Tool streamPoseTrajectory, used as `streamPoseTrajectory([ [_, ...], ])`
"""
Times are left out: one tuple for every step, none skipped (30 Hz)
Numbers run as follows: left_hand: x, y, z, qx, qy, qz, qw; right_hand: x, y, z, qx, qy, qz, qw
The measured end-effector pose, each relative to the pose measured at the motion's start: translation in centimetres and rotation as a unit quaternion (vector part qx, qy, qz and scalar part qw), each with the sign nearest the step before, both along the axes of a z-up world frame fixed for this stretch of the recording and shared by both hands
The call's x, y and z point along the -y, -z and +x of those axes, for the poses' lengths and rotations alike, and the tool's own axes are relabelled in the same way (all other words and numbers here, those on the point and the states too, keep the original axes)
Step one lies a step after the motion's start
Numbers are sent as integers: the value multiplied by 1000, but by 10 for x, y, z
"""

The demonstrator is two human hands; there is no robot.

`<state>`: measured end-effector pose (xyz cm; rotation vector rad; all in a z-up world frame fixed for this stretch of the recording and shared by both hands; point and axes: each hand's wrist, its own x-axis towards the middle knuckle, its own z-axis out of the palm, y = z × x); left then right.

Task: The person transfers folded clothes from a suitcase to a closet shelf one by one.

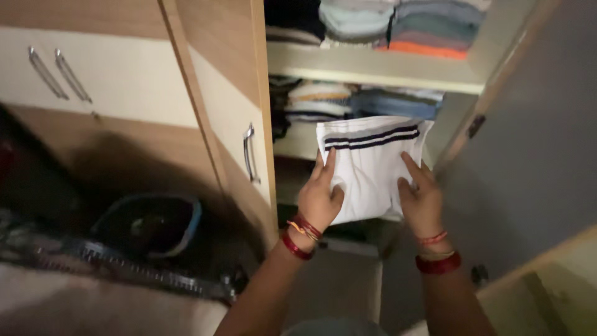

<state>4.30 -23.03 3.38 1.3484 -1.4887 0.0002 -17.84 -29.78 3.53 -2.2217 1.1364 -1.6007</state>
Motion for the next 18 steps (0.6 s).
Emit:
streamPoseTrajectory([
  [14, -6, 7, -9, 10, 8, 1000, 15, -10, 8, 2, 3, -6, 1000],
  [29, -12, 14, -17, 21, 16, 1000, 31, -19, 13, -8, 11, -18, 1000],
  [43, -15, 18, -16, 25, 15, 999, 42, -24, 18, -20, 19, -26, 999],
  [58, -18, 23, 0, 12, -37, 999, 52, -29, 24, -19, 23, -26, 999],
  [74, -22, 26, 14, 0, -91, 996, 62, -36, 27, -28, 16, -74, 997],
  [88, -26, 28, 13, 3, -94, 996, 72, -43, 29, -38, 9, -121, 992],
  [99, -30, 30, 10, 3, -105, 994, 81, -51, 31, -38, 11, -123, 992],
  [111, -34, 31, 8, 2, -115, 993, 90, -58, 33, -39, 28, -91, 995],
  [122, -39, 34, 8, 1, -118, 993, 100, -66, 36, -39, 41, -60, 997],
  [135, -44, 35, -4, 5, -77, 997, 109, -73, 39, -39, 40, -62, 997],
  [149, -50, 36, -16, 8, -39, 999, 121, -79, 42, -41, 61, -55, 996],
  [162, -55, 38, -16, 5, -42, 999, 133, -85, 44, -43, 83, -49, 994],
  [176, -60, 39, 4, -7, -104, 995, 147, -91, 46, -42, 78, -53, 995],
  [191, -66, 41, 25, -18, -165, 986, 162, -98, 45, -52, 76, -71, 993],
  [206, -73, 43, 27, -23, -167, 985, 178, -103, 47, -62, 73, -87, 992],
  [223, -81, 45, 47, -44, -155, 986, 195, -108, 50, -60, 68, -90, 992],
  [240, -90, 46, 66, -65, -145, 985, 214, -115, 51, -46, 27, -151, 987],
  [257, -100, 46, 68, -72, -149, 984, 234, -122, 53, -33, -14, -212, 977],
])
